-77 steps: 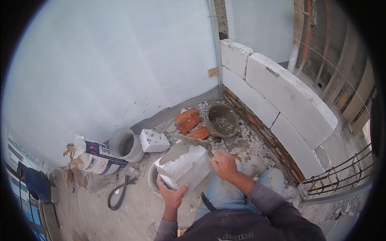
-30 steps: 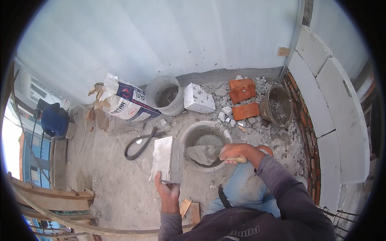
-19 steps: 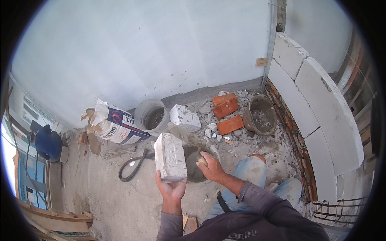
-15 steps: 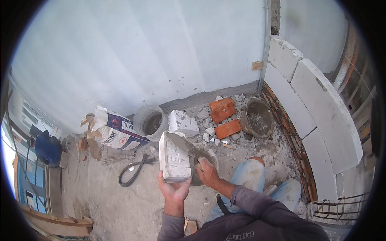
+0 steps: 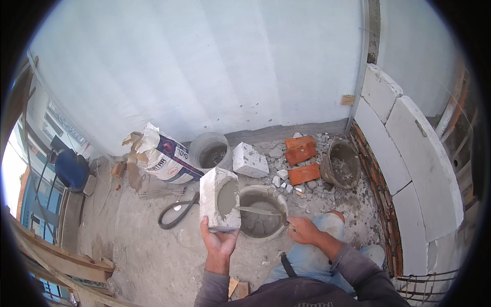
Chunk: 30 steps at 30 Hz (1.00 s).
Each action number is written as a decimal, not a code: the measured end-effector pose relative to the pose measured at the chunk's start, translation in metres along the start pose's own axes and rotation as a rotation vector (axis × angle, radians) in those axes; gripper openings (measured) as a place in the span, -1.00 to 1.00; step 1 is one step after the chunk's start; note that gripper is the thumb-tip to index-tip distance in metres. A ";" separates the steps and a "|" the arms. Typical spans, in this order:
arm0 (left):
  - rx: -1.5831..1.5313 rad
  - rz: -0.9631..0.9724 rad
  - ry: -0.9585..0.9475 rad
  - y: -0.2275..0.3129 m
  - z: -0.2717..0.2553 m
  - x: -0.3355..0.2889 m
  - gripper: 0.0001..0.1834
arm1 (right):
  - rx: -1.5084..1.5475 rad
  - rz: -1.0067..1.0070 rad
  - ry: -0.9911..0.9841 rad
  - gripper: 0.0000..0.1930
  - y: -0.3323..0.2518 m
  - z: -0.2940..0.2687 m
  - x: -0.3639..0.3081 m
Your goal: The person applies mortar to white blocks using a trowel, places them on a low wall, and taps them into position. The person also measures and cuts a block with a hand saw.
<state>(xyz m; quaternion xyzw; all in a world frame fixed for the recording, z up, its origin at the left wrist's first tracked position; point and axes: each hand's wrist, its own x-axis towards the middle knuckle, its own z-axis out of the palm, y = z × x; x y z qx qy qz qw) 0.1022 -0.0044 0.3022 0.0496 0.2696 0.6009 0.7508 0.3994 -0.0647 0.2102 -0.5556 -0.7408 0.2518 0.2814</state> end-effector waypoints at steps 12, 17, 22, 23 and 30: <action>0.366 0.237 -0.109 -0.014 0.021 -0.006 -0.30 | 0.433 0.510 -0.096 -0.43 0.000 0.054 0.010; 0.547 0.245 -0.327 -0.052 0.062 -0.004 -0.30 | 0.546 0.560 0.179 -0.50 -0.016 -0.038 -0.090; 0.557 -0.033 -0.462 -0.116 0.117 -0.020 -0.29 | 0.155 0.473 0.678 -0.54 -0.069 -0.108 -0.172; 0.508 -0.139 -0.455 -0.134 0.127 -0.028 -0.29 | -0.008 0.375 0.748 -0.55 -0.085 -0.112 -0.180; 0.430 -0.731 -0.635 -0.256 0.170 -0.089 -0.40 | -1.078 0.071 0.779 -0.50 -0.148 -0.133 -0.198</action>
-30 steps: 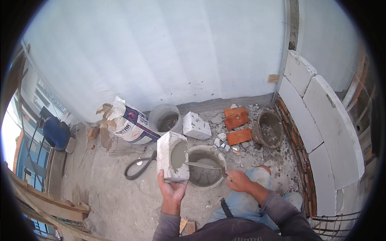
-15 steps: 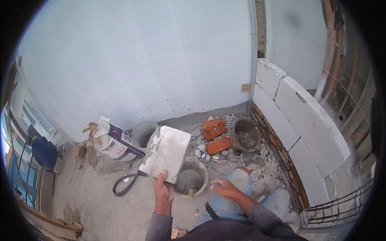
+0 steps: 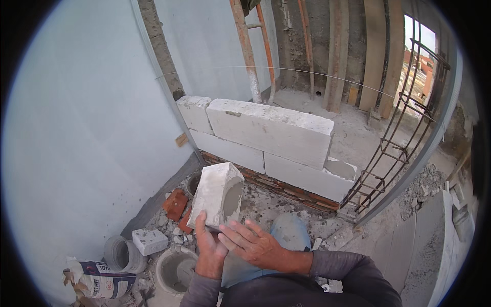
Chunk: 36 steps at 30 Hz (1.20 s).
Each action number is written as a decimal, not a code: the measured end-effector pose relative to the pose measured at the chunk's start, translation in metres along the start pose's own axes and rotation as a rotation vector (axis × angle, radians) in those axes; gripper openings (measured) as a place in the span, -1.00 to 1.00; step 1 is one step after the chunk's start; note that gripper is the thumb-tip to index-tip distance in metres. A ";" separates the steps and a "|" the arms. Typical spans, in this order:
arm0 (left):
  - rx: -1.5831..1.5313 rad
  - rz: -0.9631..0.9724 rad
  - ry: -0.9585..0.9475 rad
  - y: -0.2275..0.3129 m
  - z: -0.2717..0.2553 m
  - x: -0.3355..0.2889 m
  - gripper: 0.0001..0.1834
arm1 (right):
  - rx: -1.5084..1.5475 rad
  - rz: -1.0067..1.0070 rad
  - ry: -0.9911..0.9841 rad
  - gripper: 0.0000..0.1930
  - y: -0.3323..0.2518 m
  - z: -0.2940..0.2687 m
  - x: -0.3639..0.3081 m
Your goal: The person applies mortar to white blocks using a trowel, places them on a low wall, and taps them into position. The person also measures and cuts a block with a hand saw.
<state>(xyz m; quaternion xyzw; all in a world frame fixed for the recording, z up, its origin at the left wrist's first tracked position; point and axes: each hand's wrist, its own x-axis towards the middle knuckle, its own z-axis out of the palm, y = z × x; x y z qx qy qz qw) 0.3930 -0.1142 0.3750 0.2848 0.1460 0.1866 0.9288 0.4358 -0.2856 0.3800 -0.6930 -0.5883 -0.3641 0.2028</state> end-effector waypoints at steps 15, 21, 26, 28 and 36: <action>0.235 -0.507 -0.072 -0.131 0.181 -0.015 -0.41 | -0.600 0.188 -0.392 -0.32 0.115 -0.159 -0.039; 1.225 -0.299 -0.848 -0.066 0.213 0.033 -0.12 | -0.298 0.585 -0.530 0.13 0.239 -0.233 -0.041; 1.761 1.077 -1.026 -0.092 0.264 0.108 0.24 | -0.077 0.614 -0.457 0.16 0.303 -0.238 -0.067; 1.959 1.061 -1.129 -0.115 0.290 0.131 0.32 | -0.054 0.644 -0.427 0.15 0.317 -0.236 -0.076; 2.112 0.729 -1.391 -0.166 0.344 0.171 0.08 | 0.136 0.806 -0.349 0.16 0.344 -0.230 -0.116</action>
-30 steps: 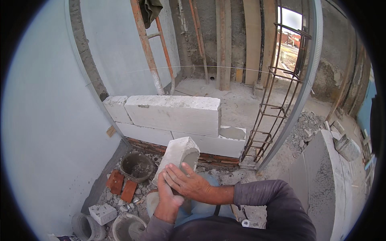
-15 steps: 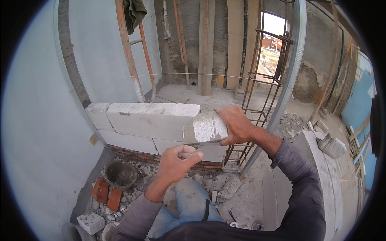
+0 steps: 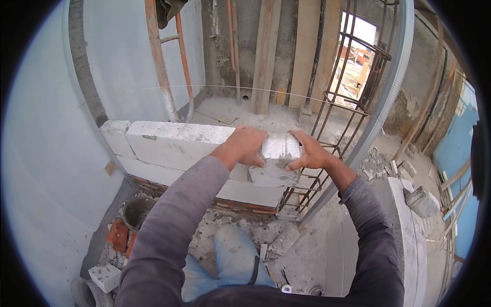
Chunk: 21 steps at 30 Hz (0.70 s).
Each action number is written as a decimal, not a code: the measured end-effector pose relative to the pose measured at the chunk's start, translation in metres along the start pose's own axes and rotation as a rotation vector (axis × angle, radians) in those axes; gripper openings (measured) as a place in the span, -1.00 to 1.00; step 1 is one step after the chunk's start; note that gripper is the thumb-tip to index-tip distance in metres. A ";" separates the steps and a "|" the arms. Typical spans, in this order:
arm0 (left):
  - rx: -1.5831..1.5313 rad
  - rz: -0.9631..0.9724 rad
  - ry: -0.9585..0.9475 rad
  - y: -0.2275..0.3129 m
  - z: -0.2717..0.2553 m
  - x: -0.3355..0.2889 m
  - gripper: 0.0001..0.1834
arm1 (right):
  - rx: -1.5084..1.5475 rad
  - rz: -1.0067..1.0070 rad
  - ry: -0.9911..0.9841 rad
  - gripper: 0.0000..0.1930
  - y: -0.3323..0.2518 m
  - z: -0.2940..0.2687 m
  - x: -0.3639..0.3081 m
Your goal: The person applies mortar to white blocks using a trowel, places them on a low wall, and taps them into position. The person also measures and cuts a block with a hand saw.
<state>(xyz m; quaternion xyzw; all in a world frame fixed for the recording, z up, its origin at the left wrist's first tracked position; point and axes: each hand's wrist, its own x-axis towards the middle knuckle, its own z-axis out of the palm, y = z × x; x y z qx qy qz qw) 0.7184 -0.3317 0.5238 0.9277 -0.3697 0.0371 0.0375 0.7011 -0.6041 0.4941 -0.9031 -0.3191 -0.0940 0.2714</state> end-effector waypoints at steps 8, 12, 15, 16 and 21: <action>0.062 0.114 0.024 -0.006 0.018 0.037 -0.12 | -0.336 0.150 -0.161 0.08 0.018 -0.003 0.007; 0.060 0.107 -0.103 -0.007 0.027 0.052 -0.16 | -0.480 0.296 -0.328 -0.02 0.016 0.004 0.021; 0.074 0.109 -0.094 -0.009 0.033 0.056 -0.23 | -0.558 0.318 -0.356 -0.07 0.016 0.013 0.027; 0.078 0.109 -0.080 -0.010 0.035 0.057 -0.26 | -0.551 0.319 -0.352 -0.07 0.016 0.015 0.029; 0.077 0.094 -0.093 -0.014 0.034 0.063 -0.33 | -0.519 0.324 -0.339 -0.09 0.021 0.022 0.031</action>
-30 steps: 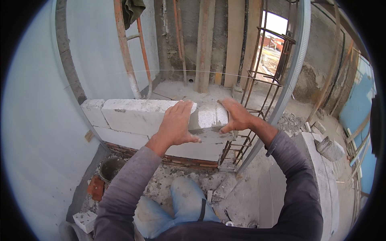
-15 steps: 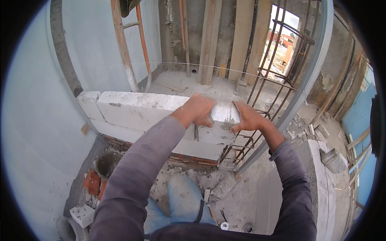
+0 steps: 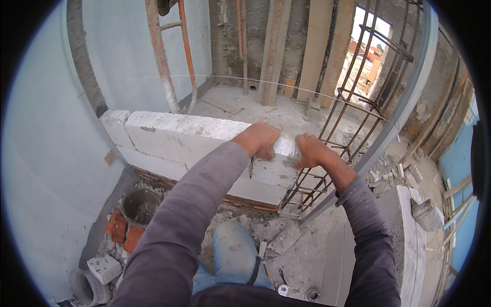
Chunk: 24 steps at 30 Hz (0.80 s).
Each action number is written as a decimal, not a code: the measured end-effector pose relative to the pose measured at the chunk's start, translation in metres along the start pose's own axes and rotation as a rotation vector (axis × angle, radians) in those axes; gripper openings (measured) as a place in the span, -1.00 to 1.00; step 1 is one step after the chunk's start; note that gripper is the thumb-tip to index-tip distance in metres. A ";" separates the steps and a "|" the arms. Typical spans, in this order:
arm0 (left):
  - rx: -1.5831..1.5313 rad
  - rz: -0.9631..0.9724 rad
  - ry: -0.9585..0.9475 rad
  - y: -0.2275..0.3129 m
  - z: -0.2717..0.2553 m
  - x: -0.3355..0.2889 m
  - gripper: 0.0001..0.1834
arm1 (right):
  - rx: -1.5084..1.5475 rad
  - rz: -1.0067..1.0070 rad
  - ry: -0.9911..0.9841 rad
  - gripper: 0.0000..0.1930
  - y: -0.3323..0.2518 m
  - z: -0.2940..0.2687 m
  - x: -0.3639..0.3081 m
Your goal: The person applies mortar to white blocks using a trowel, places them on a low wall, and taps them into position. The person also measures and cuts a block with a hand saw.
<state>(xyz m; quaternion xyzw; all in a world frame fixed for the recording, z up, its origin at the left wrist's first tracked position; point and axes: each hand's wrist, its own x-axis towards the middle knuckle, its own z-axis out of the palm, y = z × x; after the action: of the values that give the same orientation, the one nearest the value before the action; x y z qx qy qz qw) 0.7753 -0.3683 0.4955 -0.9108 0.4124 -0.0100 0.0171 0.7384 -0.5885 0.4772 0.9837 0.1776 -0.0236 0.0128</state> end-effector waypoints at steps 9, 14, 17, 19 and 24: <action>-0.005 -0.064 -0.086 -0.002 -0.008 0.008 -0.39 | -0.076 -0.211 0.093 0.02 0.013 0.014 0.012; -0.058 -0.047 -0.053 -0.010 0.003 0.009 -0.38 | -0.030 -0.237 0.122 0.05 0.019 0.023 0.010; -0.074 -0.034 -0.007 -0.015 0.009 0.010 -0.42 | -0.060 -0.247 0.167 -0.01 0.019 0.026 0.007; -0.089 -0.014 0.018 -0.017 0.010 0.011 -0.41 | -0.083 -0.252 0.179 -0.02 0.018 0.026 0.007; -0.089 -0.097 -0.131 -0.012 0.003 0.014 -0.16 | -0.076 -0.223 0.113 0.05 0.015 0.024 0.009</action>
<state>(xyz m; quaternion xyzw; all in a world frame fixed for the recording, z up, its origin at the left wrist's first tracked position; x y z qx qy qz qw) 0.7937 -0.3711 0.4935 -0.9283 0.3656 0.0670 0.0033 0.7508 -0.6001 0.4528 0.9564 0.2871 0.0374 0.0375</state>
